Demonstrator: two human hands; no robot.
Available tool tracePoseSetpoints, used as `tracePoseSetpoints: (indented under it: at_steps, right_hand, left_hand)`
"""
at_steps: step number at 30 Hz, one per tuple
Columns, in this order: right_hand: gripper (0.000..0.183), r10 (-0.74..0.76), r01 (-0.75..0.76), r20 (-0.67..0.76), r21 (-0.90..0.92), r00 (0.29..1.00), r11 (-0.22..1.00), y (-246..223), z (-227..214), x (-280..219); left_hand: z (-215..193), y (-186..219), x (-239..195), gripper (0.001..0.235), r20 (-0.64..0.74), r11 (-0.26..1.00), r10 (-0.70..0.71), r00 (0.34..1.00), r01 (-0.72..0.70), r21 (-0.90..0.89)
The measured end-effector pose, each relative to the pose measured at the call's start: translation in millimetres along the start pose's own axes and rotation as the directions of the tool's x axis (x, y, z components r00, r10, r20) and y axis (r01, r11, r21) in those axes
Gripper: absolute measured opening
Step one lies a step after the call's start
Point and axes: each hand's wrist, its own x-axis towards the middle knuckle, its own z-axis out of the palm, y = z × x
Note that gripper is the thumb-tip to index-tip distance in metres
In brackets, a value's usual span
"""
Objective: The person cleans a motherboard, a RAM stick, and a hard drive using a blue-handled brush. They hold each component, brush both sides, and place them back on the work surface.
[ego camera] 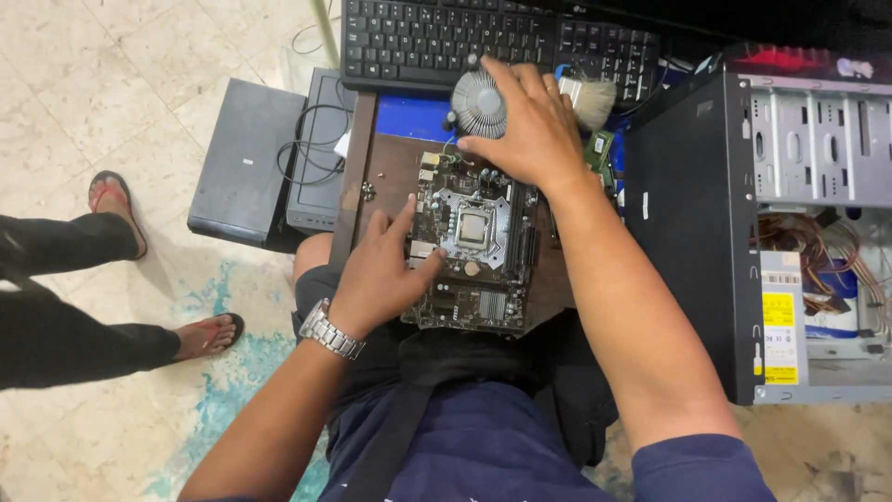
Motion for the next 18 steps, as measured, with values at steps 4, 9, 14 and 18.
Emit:
tracePoseSetpoints:
  at_steps: [4, 9, 14, 18]
  right_hand:
    - [0.096, -0.036, 0.036, 0.039, -0.005, 0.999, 0.999, 7, 10, 1]
    - [0.082, -0.055, 0.054, 0.128, 0.009, 0.990, 0.999, 5, 11, -1]
    - [0.052, -0.224, 0.227, -0.214, -0.010, 0.951, 0.974, 36, 17, 6]
    - [0.037, -0.423, 0.335, -0.460, -0.264, 0.781, 0.904, 82, 24, 19]
  left_hand:
    - [-1, -3, -2, 0.082, -0.105, 0.976, 0.161, 0.981, -0.142, 0.167]
    - [-8, 3, -5, 0.088, -0.108, 0.832, 0.328, 0.939, -0.232, 0.504]
    - [-12, 7, -2, 0.100, -0.083, 0.712, 0.386, 0.919, -0.240, 0.660]
    - [-19, 12, 11, 0.104, -0.024, 0.482, 0.565, 0.825, -0.305, 0.821]
